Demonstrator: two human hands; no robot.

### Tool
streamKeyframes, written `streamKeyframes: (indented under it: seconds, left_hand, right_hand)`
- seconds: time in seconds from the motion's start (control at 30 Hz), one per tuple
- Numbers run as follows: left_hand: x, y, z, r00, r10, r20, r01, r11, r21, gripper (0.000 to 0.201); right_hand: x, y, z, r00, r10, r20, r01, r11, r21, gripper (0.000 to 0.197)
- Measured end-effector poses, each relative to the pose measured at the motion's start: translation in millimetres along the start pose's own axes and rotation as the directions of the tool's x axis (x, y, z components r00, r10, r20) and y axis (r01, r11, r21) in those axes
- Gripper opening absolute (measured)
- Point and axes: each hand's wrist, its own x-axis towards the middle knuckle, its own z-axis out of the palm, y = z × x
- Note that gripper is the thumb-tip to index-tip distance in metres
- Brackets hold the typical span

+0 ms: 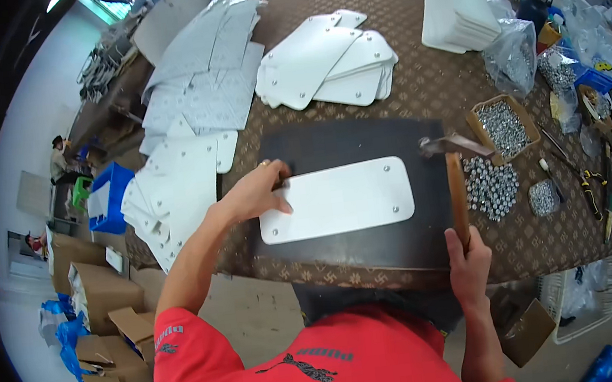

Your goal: Attaching metal eyelets to white material components using a hammer on a workbench.

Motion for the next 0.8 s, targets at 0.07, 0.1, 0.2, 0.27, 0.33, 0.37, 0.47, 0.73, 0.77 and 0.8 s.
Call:
streamKeyframes:
  seconds: [0.07,0.1,0.2,0.27,0.33,0.37,0.47,0.73,0.77,0.8]
  left_hand:
    - [11,-10,-13,0.990,-0.019,0.137,0.027,0.998,-0.060,0.048]
    - [16,-14,-24,0.991,-0.015,0.133,0.021,0.999,-0.047,0.048]
    - [49,-33,-64,0.992,-0.052,-0.119,0.026,0.976,-0.215,0.031]
    - [83,-34,-103,0.937,-0.078,-0.342,0.000,0.975,-0.222,0.032]
    - [109,-37,-131,0.676,0.157,-0.720,-0.063,0.986,0.156,0.036]
    - [100,-44,-142,0.670,0.132,-0.731,-0.029,0.988,0.152,0.036]
    - [69,-62,-159,0.750,-0.200,-0.630,0.373,0.915,0.154,0.044]
    - [-77,-116,-78,0.597,-0.701,-0.391,0.802,0.535,0.266,0.069]
    - [-78,-111,-70,0.591,-0.673,-0.445,0.804,0.539,0.252,0.070]
    - [-81,-110,-65,0.584,-0.641,-0.497,0.803,0.546,0.239,0.071]
  right_hand:
    - [4,6,-3,0.997,-0.073,-0.017,0.071,0.994,-0.078,0.027]
    - [4,3,0,0.998,-0.062,-0.019,0.061,0.997,-0.055,0.027]
    - [2,-2,6,0.999,-0.050,0.010,0.051,0.999,-0.011,0.027]
    - [4,0,5,0.996,-0.081,-0.041,0.078,0.995,-0.060,0.025]
    - [2,2,6,0.994,-0.105,-0.031,0.103,0.992,-0.079,0.024]
    - [0,4,5,0.997,-0.063,-0.049,0.062,0.998,-0.029,0.024]
    - [0,4,4,0.998,0.029,-0.050,-0.026,0.997,0.071,0.024]
    - [6,10,6,0.996,0.067,0.052,-0.075,0.979,0.190,0.016]
    - [5,6,4,0.994,0.094,0.051,-0.102,0.973,0.209,0.016]
    - [5,2,2,0.992,0.120,0.047,-0.128,0.966,0.227,0.016]
